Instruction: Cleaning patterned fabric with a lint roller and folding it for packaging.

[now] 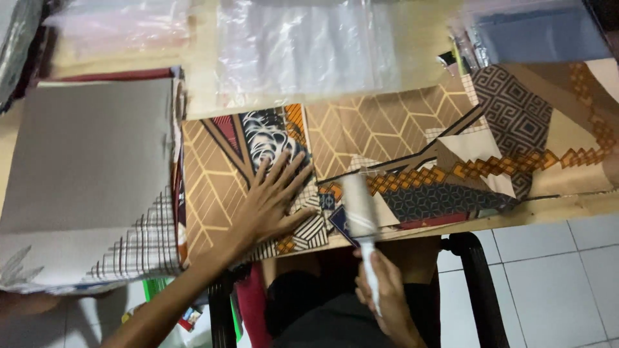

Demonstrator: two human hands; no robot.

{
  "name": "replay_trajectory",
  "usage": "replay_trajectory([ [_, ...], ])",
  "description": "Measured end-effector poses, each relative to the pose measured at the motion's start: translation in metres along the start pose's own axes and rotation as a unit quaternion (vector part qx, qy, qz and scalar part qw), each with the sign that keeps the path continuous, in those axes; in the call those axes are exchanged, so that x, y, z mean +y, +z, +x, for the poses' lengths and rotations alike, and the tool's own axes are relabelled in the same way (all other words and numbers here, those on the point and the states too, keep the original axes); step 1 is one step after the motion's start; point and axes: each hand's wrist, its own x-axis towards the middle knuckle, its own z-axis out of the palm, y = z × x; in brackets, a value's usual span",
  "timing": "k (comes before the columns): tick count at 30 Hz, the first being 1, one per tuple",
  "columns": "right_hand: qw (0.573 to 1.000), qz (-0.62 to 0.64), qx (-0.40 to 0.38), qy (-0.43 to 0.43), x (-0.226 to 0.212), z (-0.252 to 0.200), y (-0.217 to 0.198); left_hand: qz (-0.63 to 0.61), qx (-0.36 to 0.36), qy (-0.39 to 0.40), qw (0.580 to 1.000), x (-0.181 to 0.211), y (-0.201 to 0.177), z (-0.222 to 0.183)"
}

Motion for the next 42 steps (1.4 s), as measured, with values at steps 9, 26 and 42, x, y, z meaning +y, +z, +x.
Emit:
replay_trajectory([
  [9, 0.967, -0.119, 0.186, -0.124, -0.073, -0.005, -0.07, 0.009, -0.013, -0.021, 1.0, 0.007, -0.013, 0.007],
  [26, 0.691, -0.662, 0.011, -0.291, -0.097, 0.13, 0.086, -0.017, 0.063, -0.111, 0.992, -0.103, 0.023, 0.097],
  [42, 0.713, -0.565, 0.174, -0.378, -0.16, 0.142, 0.015, -0.031, 0.064, -0.116, 0.991, -0.097, 0.016, 0.096],
])
